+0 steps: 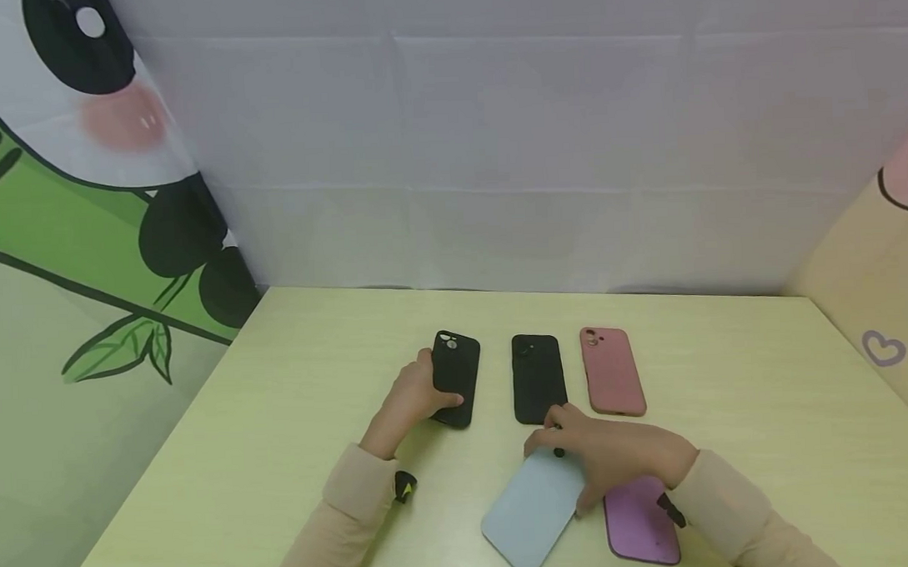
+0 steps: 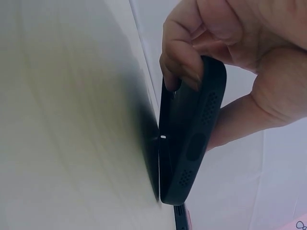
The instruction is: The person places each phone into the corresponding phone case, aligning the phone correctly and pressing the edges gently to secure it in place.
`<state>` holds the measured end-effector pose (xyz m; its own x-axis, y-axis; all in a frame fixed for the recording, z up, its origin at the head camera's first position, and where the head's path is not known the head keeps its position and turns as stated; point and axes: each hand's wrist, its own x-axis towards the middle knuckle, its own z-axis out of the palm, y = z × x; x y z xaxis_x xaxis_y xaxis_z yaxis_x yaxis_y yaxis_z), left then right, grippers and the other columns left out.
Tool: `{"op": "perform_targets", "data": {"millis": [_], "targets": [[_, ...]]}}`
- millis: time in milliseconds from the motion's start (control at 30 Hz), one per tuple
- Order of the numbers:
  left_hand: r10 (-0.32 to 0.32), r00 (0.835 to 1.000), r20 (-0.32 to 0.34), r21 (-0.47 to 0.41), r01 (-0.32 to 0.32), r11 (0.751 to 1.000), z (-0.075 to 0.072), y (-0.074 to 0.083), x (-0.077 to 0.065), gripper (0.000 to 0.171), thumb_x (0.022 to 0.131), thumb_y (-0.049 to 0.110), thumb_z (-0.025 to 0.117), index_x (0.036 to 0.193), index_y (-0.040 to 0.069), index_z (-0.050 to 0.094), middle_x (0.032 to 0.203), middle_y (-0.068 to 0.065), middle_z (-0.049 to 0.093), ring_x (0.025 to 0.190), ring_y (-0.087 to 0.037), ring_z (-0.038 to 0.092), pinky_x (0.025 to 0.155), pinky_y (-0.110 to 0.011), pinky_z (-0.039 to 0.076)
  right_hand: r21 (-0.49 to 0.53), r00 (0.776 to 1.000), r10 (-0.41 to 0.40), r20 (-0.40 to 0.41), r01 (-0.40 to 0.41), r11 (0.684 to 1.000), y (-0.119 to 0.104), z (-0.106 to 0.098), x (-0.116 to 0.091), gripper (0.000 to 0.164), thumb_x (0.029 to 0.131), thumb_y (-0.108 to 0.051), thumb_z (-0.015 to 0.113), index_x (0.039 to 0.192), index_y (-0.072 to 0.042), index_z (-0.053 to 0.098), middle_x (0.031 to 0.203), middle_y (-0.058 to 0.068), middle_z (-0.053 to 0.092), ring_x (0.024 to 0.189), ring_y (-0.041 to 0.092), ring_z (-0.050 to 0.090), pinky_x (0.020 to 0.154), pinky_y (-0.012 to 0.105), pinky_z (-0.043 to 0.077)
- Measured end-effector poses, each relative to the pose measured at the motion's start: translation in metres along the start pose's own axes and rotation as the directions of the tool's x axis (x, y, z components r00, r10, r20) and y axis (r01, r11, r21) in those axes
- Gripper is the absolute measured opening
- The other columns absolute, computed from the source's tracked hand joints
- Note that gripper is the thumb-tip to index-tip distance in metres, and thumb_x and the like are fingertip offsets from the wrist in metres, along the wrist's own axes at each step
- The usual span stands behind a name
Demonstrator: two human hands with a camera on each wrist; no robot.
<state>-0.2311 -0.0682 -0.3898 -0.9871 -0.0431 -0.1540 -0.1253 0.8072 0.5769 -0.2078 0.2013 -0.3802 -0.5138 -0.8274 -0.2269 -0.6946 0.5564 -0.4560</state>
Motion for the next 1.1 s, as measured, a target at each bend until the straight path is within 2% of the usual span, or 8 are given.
{"op": "perform_targets", "data": {"millis": [167, 300, 400, 467, 600, 800, 1000, 1100], "targets": [[-0.008, 1.000, 0.001, 0.001, 0.008, 1.000, -0.001, 0.001, -0.001, 0.086, 0.073, 0.024, 0.077, 0.134, -0.010, 0.027, 0.117, -0.029, 0.053, 0.099, -0.035, 0.056, 0.086, -0.045, 0.046, 0.096, 0.999, -0.034, -0.006, 0.035, 0.995, 0.004, -0.002, -0.001, 0.074, 0.059, -0.021, 0.085, 0.121, -0.033, 0.047, 0.107, -0.006, 0.037, 0.099, 0.010, 0.046, 0.077, 0.021, 0.047], [-0.027, 1.000, -0.012, 0.000, 0.027, 1.000, -0.002, 0.000, -0.001, 0.077, 0.075, 0.023, 0.076, 0.131, -0.010, 0.034, 0.118, -0.028, 0.053, 0.103, -0.036, 0.056, 0.085, -0.045, 0.047, 0.105, 0.999, -0.035, -0.018, 0.037, 0.994, 0.010, -0.003, -0.001, 0.078, 0.059, -0.026, 0.085, 0.126, -0.032, 0.044, 0.109, -0.007, 0.041, 0.099, 0.008, 0.047, 0.081, 0.021, 0.046], [-0.024, 0.999, -0.035, -0.010, 0.024, 1.000, -0.004, -0.002, 0.001, 0.064, 0.076, 0.022, 0.074, 0.123, -0.009, 0.044, 0.113, -0.024, 0.057, 0.099, -0.033, 0.058, 0.083, -0.043, 0.048, 0.139, 0.998, -0.053, -0.045, 0.059, 0.988, 0.015, -0.004, -0.002, 0.083, 0.061, -0.028, 0.084, 0.131, -0.031, 0.040, 0.117, -0.006, 0.045, 0.102, 0.007, 0.046, 0.086, 0.022, 0.044], [-0.017, 0.999, -0.048, -0.013, 0.017, 1.000, -0.004, -0.003, 0.001, 0.057, 0.078, 0.022, 0.072, 0.120, -0.008, 0.048, 0.111, -0.022, 0.059, 0.096, -0.031, 0.058, 0.082, -0.042, 0.048, 0.220, 0.996, -0.070, -0.063, 0.082, 0.972, 0.019, -0.005, -0.002, 0.086, 0.062, -0.026, 0.083, 0.134, -0.028, 0.037, 0.126, -0.004, 0.045, 0.107, 0.008, 0.046, 0.090, 0.022, 0.042], [-0.007, 0.999, -0.053, -0.022, 0.006, 1.000, -0.004, -0.005, 0.001, 0.047, 0.085, 0.020, 0.064, 0.120, -0.008, 0.050, 0.116, -0.023, 0.057, 0.102, -0.033, 0.057, 0.085, -0.043, 0.048, 0.440, 0.994, -0.085, -0.071, 0.107, 0.891, 0.026, -0.004, -0.002, 0.084, 0.067, -0.023, 0.080, 0.137, -0.020, 0.034, 0.131, 0.003, 0.046, 0.108, 0.009, 0.049, 0.092, 0.019, 0.040], [-0.003, 1.000, -0.024, -0.056, 0.002, 0.998, -0.006, -0.006, 0.001, 0.039, 0.092, 0.014, 0.052, 0.125, -0.007, 0.048, 0.120, -0.024, 0.055, 0.106, -0.035, 0.057, 0.084, -0.043, 0.048, 0.649, 0.989, -0.112, -0.095, 0.147, 0.747, 0.031, -0.001, -0.001, 0.074, 0.074, -0.013, 0.075, 0.133, -0.001, 0.033, 0.111, 0.017, 0.060, 0.100, 0.015, 0.060, 0.084, 0.024, 0.049], [-0.001, 1.000, 0.025, -0.131, 0.004, 0.991, -0.009, -0.008, 0.003, 0.038, 0.093, 0.013, 0.048, 0.126, -0.006, 0.047, 0.112, -0.023, 0.059, 0.101, -0.033, 0.059, 0.079, -0.040, 0.050, 0.737, 0.992, 0.077, -0.096, 0.019, 0.676, 0.024, -0.002, -0.002, 0.055, 0.073, -0.006, 0.074, 0.120, 0.007, 0.048, 0.104, 0.018, 0.065, 0.089, 0.018, 0.065, 0.074, 0.025, 0.052], [-0.012, 0.998, 0.058, -0.201, 0.024, 0.979, -0.011, -0.007, 0.002, 0.039, 0.094, 0.014, 0.048, 0.128, -0.005, 0.045, 0.116, -0.023, 0.057, 0.104, -0.034, 0.057, 0.083, -0.042, 0.049, 0.794, 0.978, 0.187, -0.094, -0.039, 0.607, 0.020, -0.003, -0.002, 0.042, 0.074, -0.005, 0.073, 0.110, 0.010, 0.056, 0.097, 0.017, 0.068, 0.084, 0.019, 0.066, 0.072, 0.025, 0.052]]}}
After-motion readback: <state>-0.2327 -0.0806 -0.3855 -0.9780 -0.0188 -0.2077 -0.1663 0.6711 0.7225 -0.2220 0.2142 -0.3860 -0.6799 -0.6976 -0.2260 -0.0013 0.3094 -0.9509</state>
